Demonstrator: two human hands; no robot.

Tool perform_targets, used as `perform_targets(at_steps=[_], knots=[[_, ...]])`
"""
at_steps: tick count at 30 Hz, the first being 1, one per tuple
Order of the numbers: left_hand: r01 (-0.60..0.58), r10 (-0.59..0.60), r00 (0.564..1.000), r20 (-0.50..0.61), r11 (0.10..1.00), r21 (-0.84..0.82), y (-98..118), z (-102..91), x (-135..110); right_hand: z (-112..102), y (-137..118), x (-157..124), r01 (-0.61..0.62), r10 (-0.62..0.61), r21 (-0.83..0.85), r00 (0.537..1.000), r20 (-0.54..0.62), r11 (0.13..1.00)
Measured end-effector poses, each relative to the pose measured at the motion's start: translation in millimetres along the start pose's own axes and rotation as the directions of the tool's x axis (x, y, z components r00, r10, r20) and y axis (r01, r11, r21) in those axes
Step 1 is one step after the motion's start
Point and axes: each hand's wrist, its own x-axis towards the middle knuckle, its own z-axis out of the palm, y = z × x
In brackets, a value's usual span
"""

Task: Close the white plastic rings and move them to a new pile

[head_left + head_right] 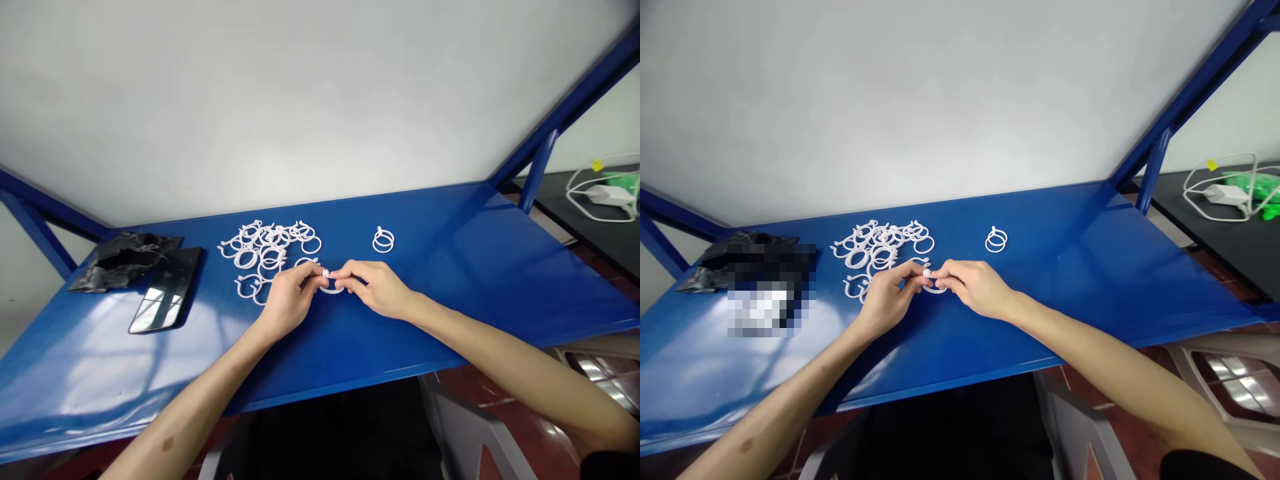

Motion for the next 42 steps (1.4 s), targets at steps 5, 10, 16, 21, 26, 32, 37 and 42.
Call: perform_targets(at_steps=[5, 10, 16, 21, 26, 32, 37, 42], knots=[[-0.078, 0.076, 0.997, 0.034, 0.995, 0.063, -4, 4.0, -4, 6, 5, -5, 0.148, -0.148, -0.13, 0.989, 0.009, 0.981], [-0.112, 0.103, 0.993, 0.059, 0.979, 0.17, -6, 6.1, -2, 8, 10, 0, 0.095, -0.095, -0.13, 0.995, 0.007, 0.987], [-0.209, 0.267, 0.963, -0.033, 0.819, 0.534, -20, 3.4, 5, -26, 22, 16, -0.067, -0.008, -0.321, 0.974, -0.228, 0.945], [-0.15, 0.204, 0.979, -0.004, 0.731, 0.666, -37, -0.2, 11, -60, 60, 17, -0.342, 0.131, -0.523, 0.908, -0.398, 0.781], [-0.163, 0.17, 0.984, 0.056, 0.719, 0.675, -39, -1.1, 12, -61, 80, 14, -0.411, 0.19, -0.621, 0.9, -0.392, 0.667], [-0.179, 0.162, 0.983, 0.088, 0.736, 0.653, -35, -0.5, 11, -49, 57, 16, -0.276, 0.03, -0.647, 0.931, -0.363, 0.711], [-0.178, 0.169, 0.983, 0.068, 0.811, 0.558, -30, -0.4, 10, -29, 33, 15, -0.044, -0.024, -0.536, 0.993, -0.119, 0.843], [-0.09, 0.09, 0.993, 0.072, 0.996, 0.001, -13, -1.8, 7, -14, 20, 10, 0.073, -0.051, -0.342, 0.996, 0.072, 0.937]])
